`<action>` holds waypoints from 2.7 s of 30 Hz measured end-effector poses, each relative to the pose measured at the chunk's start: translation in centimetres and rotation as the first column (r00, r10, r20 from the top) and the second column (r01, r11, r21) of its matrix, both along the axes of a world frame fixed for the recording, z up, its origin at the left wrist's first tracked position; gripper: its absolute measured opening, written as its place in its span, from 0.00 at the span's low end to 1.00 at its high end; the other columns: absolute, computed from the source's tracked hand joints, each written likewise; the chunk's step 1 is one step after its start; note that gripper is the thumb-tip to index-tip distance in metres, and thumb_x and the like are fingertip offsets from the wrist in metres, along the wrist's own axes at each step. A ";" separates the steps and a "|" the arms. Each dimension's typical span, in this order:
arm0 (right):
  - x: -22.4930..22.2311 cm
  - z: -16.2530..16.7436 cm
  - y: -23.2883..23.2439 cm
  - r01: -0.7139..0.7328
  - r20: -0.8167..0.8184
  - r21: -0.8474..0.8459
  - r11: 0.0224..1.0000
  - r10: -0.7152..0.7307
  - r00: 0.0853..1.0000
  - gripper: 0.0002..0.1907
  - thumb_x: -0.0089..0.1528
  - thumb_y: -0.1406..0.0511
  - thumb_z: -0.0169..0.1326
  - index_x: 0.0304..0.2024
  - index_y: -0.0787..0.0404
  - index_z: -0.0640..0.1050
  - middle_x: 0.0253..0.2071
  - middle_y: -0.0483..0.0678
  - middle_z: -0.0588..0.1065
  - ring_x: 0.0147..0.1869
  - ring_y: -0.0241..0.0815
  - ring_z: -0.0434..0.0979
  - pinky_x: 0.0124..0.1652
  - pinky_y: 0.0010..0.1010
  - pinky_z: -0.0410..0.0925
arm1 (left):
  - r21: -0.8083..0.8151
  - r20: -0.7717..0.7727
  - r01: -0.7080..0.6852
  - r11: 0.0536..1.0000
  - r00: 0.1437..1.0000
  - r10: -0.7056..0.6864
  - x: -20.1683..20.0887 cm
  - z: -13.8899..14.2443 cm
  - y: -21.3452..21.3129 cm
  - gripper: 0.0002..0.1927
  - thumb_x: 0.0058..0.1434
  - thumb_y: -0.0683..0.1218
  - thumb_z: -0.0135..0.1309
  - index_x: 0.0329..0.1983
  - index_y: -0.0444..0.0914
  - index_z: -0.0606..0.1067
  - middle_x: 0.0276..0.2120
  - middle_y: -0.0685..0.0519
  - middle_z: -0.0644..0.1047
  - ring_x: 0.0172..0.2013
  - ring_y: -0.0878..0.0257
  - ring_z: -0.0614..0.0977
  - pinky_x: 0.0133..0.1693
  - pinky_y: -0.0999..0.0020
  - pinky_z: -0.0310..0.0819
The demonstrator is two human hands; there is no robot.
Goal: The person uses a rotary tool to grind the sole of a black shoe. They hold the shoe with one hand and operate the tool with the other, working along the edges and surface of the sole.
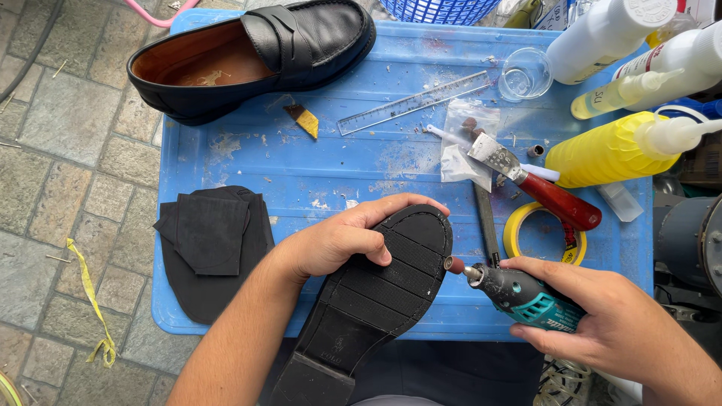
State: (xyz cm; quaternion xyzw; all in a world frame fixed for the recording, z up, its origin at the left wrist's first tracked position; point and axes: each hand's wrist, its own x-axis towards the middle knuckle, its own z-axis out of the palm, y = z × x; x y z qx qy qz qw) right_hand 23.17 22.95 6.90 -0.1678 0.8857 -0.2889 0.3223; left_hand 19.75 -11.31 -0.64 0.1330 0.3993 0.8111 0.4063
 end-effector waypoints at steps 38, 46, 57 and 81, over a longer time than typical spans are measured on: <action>-0.5 -0.8 0.4 -0.029 0.019 -0.084 0.996 0.030 0.999 0.41 0.49 0.55 0.74 0.64 0.53 0.75 0.46 0.44 0.82 0.46 0.39 0.84 0.46 0.29 0.76 | 0.024 0.037 0.009 1.000 0.999 -0.010 -0.8 -0.5 1.0 0.46 0.42 0.43 0.50 0.72 0.33 0.64 0.56 0.36 0.78 0.56 0.47 0.82 0.62 0.55 0.73; -0.2 -0.8 0.4 -0.028 0.010 -0.078 0.997 0.029 1.000 0.41 0.50 0.55 0.73 0.64 0.54 0.75 0.46 0.44 0.82 0.46 0.39 0.84 0.46 0.29 0.75 | 0.010 0.022 0.012 1.000 1.000 -0.012 -0.7 -0.2 0.9 0.46 0.42 0.43 0.49 0.72 0.33 0.64 0.55 0.36 0.79 0.56 0.47 0.82 0.62 0.56 0.73; 0.0 -1.1 0.8 0.000 0.003 -0.133 0.991 0.000 1.000 0.41 0.50 0.56 0.73 0.64 0.56 0.75 0.46 0.45 0.82 0.45 0.39 0.84 0.45 0.28 0.76 | -0.069 -0.045 -0.030 0.997 0.999 0.027 -0.6 -0.6 1.0 0.47 0.41 0.46 0.50 0.71 0.33 0.66 0.56 0.36 0.78 0.57 0.46 0.81 0.60 0.54 0.75; 0.1 -0.4 0.0 -0.001 -0.018 -0.084 0.996 -0.001 1.000 0.41 0.49 0.56 0.72 0.64 0.54 0.75 0.44 0.44 0.82 0.43 0.39 0.84 0.43 0.30 0.77 | -0.015 0.000 -0.004 1.000 1.000 0.004 -0.5 -0.3 0.5 0.46 0.43 0.43 0.49 0.72 0.34 0.65 0.57 0.38 0.78 0.57 0.48 0.81 0.63 0.57 0.73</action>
